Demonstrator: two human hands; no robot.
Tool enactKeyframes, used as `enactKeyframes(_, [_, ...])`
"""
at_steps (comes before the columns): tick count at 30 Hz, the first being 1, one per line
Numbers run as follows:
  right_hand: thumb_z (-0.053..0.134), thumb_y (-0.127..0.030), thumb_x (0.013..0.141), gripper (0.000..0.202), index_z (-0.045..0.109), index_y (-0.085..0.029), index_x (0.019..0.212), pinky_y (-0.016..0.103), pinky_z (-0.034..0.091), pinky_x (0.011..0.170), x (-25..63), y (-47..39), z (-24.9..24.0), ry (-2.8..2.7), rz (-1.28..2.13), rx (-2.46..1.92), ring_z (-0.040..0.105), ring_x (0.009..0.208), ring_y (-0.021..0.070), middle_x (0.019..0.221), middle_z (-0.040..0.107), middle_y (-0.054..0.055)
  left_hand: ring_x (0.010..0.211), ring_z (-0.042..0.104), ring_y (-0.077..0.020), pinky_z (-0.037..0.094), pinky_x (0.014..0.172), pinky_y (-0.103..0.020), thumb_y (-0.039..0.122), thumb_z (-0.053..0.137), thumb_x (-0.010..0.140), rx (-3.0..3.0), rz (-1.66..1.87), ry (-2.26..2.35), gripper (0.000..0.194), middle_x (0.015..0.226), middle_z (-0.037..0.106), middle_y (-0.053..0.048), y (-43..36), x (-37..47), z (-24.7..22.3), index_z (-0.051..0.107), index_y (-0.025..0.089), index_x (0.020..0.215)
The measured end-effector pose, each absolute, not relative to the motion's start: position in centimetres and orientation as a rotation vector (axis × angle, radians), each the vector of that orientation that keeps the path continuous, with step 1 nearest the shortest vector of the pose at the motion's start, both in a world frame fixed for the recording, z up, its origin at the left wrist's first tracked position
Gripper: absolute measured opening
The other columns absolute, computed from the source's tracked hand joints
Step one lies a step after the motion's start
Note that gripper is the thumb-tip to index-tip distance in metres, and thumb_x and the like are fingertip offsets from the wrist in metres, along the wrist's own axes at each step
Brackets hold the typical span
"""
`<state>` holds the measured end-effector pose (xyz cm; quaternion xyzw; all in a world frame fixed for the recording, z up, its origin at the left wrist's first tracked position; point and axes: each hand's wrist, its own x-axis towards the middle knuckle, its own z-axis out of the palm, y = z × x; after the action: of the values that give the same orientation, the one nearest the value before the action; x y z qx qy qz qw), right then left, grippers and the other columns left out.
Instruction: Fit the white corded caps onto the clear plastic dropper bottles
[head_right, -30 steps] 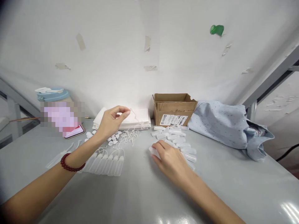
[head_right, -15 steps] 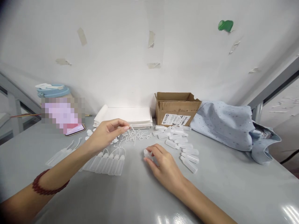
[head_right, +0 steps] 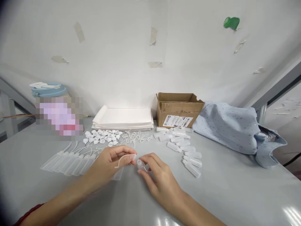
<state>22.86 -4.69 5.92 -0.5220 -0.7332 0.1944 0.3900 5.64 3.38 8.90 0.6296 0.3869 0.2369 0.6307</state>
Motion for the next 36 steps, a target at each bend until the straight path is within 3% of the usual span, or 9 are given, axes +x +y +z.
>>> enactKeyframes(9, [0.057,-0.015,0.086,0.047,0.039,-0.027,0.128,0.026,0.054,0.071,22.5,-5.4,5.6,-1.881,0.367,-1.312,0.060,0.078,0.0149,0.093,0.063,0.002,0.073,0.062,-0.0172,0.044,0.064,-0.027,0.028,0.056,0.081,1.572,0.481,0.921,0.014,0.075,0.070,0.001,2.7,5.4,9.1,0.068,0.021,0.078])
enactKeyframes(14, [0.056,-0.013,0.087,0.039,0.049,-0.027,0.123,0.026,0.053,0.068,22.3,-5.3,6.3,-1.869,0.437,-1.272,0.061,0.076,0.0157,0.092,0.065,0.003,0.080,0.061,-0.0187,0.045,0.070,-0.029,0.030,0.051,0.084,1.664,0.484,0.889,0.019,0.082,0.070,0.000,2.3,5.1,9.3,0.069,0.022,0.083])
enactKeyframes(24, [0.064,-0.018,0.082,0.019,0.064,-0.022,0.100,0.026,0.052,0.068,21.8,-5.3,6.5,-1.641,0.723,-1.312,0.062,0.071,0.0141,0.082,0.068,0.001,0.072,0.057,-0.0149,0.040,0.056,-0.024,0.033,0.057,0.084,1.953,0.499,0.954,0.015,0.075,0.064,0.002,1.7,5.1,9.0,0.069,0.025,0.085])
enactKeyframes(29, [0.067,-0.027,0.079,0.021,0.065,-0.020,0.099,0.028,0.054,0.067,21.3,-5.1,6.3,-1.364,1.027,-1.353,0.064,0.071,0.0153,0.081,0.070,0.002,0.074,0.054,-0.0166,0.045,0.067,-0.029,0.024,0.050,0.090,2.240,0.635,0.855,0.020,0.074,0.062,-0.001,1.6,5.0,7.7,0.068,0.021,0.083])
enactKeyframes(33, [0.070,-0.037,0.075,0.027,0.066,-0.017,0.093,0.030,0.053,0.071,21.2,-4.8,6.6,-1.178,1.190,-1.352,0.065,0.075,0.0179,0.082,0.070,0.005,0.084,0.050,-0.0211,0.044,0.075,-0.038,0.015,0.044,0.090,2.580,0.917,0.708,0.018,0.087,0.062,-0.007,1.3,4.7,7.2,0.062,0.015,0.097])
enactKeyframes(36, [0.072,-0.041,0.071,0.030,0.065,-0.017,0.087,0.031,0.052,0.073,21.3,-4.6,6.8,-1.090,1.271,-1.361,0.065,0.076,0.0191,0.078,0.069,0.005,0.090,0.050,-0.0230,0.045,0.078,-0.040,0.013,0.044,0.089,2.690,0.866,0.630,0.021,0.094,0.061,-0.009,1.2,4.3,7.5,0.057,0.015,0.106])
